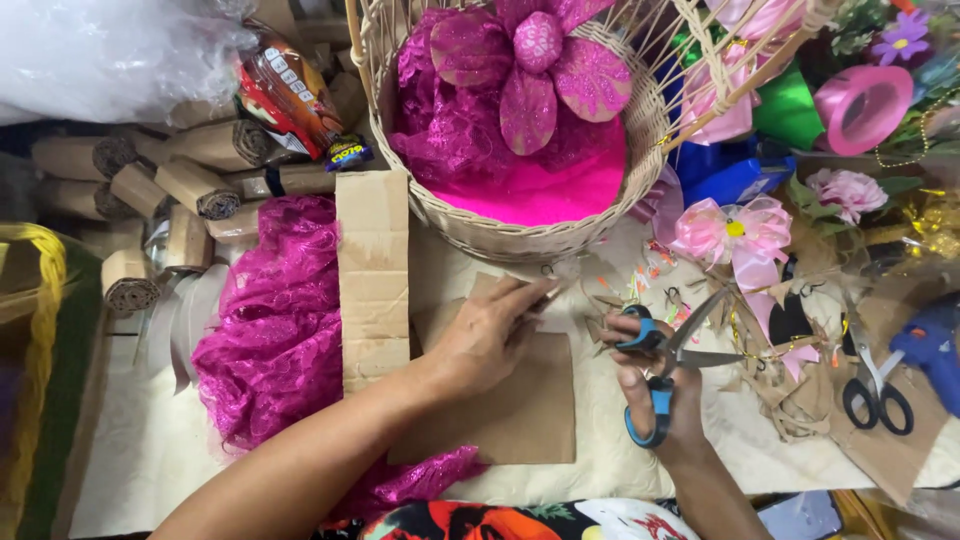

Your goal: The person uses scissors to cut a piece of cardboard into smaller rectangular pieces and then trims them into rounded shapes. The cut pieces are placed into a nearby wicker basket containing pink decorative material.

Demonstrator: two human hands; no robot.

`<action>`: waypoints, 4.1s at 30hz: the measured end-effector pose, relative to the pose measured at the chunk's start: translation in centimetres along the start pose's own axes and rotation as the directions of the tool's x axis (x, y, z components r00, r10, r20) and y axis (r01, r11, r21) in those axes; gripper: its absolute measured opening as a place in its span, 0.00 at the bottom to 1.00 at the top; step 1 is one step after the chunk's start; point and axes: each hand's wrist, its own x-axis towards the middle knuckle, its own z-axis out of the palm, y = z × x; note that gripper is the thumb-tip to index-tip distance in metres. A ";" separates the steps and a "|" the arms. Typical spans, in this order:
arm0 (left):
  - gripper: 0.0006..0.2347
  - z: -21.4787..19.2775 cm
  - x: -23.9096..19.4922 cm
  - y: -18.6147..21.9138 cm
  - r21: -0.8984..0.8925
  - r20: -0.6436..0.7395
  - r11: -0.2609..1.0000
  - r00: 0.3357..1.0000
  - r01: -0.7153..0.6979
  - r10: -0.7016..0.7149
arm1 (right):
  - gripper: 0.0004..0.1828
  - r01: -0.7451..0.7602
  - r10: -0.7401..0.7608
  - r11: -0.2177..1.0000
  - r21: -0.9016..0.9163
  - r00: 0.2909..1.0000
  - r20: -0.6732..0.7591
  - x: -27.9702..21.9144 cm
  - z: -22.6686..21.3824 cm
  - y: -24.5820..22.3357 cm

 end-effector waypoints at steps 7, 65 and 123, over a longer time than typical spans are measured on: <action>0.15 -2.0 0.1 1.1 0.142 -0.095 0.985 0.989 -0.101 0.115 | 0.31 -0.030 0.033 0.989 -0.146 0.999 0.021 0.5 0.1 -0.1; 0.08 -0.8 3.3 5.4 -0.584 0.160 0.682 0.887 0.439 -0.433 | 0.31 -0.259 0.406 0.877 -0.404 0.849 0.338 0.9 -4.0 -0.2; 0.13 -1.1 4.5 5.8 -0.240 0.277 0.853 0.875 0.462 -0.396 | 0.54 -0.407 0.430 0.903 -0.140 0.865 0.258 0.0 -1.7 1.5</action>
